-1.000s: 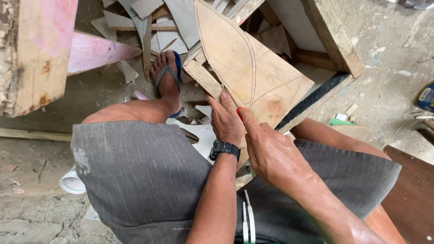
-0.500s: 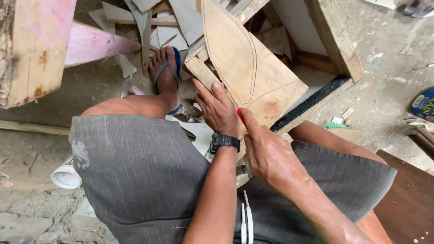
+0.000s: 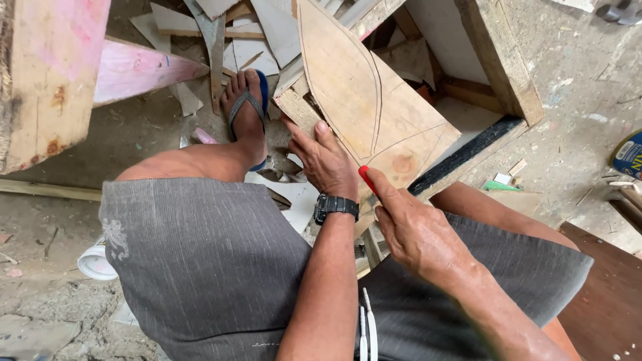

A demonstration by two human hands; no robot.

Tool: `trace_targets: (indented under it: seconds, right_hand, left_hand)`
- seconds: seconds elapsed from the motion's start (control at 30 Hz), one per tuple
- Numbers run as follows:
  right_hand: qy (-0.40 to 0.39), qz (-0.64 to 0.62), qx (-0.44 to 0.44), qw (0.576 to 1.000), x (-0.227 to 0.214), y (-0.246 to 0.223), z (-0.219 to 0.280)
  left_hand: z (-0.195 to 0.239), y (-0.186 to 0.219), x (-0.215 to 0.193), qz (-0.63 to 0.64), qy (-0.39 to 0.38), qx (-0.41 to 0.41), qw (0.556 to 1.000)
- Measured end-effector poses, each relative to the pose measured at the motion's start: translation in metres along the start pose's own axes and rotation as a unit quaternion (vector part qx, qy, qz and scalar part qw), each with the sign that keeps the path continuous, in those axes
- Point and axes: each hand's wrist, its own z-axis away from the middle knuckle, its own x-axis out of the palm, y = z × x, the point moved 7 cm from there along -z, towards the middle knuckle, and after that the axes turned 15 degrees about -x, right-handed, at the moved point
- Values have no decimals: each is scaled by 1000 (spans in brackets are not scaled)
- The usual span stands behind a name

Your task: Using a hand saw to cut a curved shape out of a piece of plywood on a workshop floor.

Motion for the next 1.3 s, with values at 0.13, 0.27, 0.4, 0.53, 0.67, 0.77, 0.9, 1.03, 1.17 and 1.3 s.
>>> trace_targets:
  seconds: [0.13,0.27,0.4,0.53,0.67,0.77,0.9,1.03,1.17,1.3]
  right_hand:
    - [8,-5,20,1000,-10,-17,-6]
    - [-44,-24,113,992,-13,-28,-15]
    - [-46,-33,108,993,-13,-31,-14]
    - [-28,-33,97,994,-14,-27,-10]
    - [-16,-22,46,999,-17,-27,-9]
    - [-35,-13,62,997,-14,-25,-8]
    - [-24,-6,60,998,-2,-17,-3]
    - [-23,14,59,998,-6,-22,-3]
    - [-73,7,108,991,-20,-44,4]
    - [-26,31,68,997,-17,-33,34]
  left_hand:
    - [1,-4,-4,4,-3,14,1000]
    - [9,-3,-12,-2,-47,42,998]
    - [11,-8,-7,9,-65,50,997]
    - [16,-5,-13,27,-102,58,993]
    - [19,-3,-16,3,-137,76,988]
    - [26,-3,-18,-26,-178,42,983]
    - [26,-26,-5,-88,-229,-19,969]
    - [24,-26,-7,-151,-272,-100,945]
    - [23,-23,-11,-131,-290,-112,941]
    - [19,-36,-1,-137,-276,-99,946]
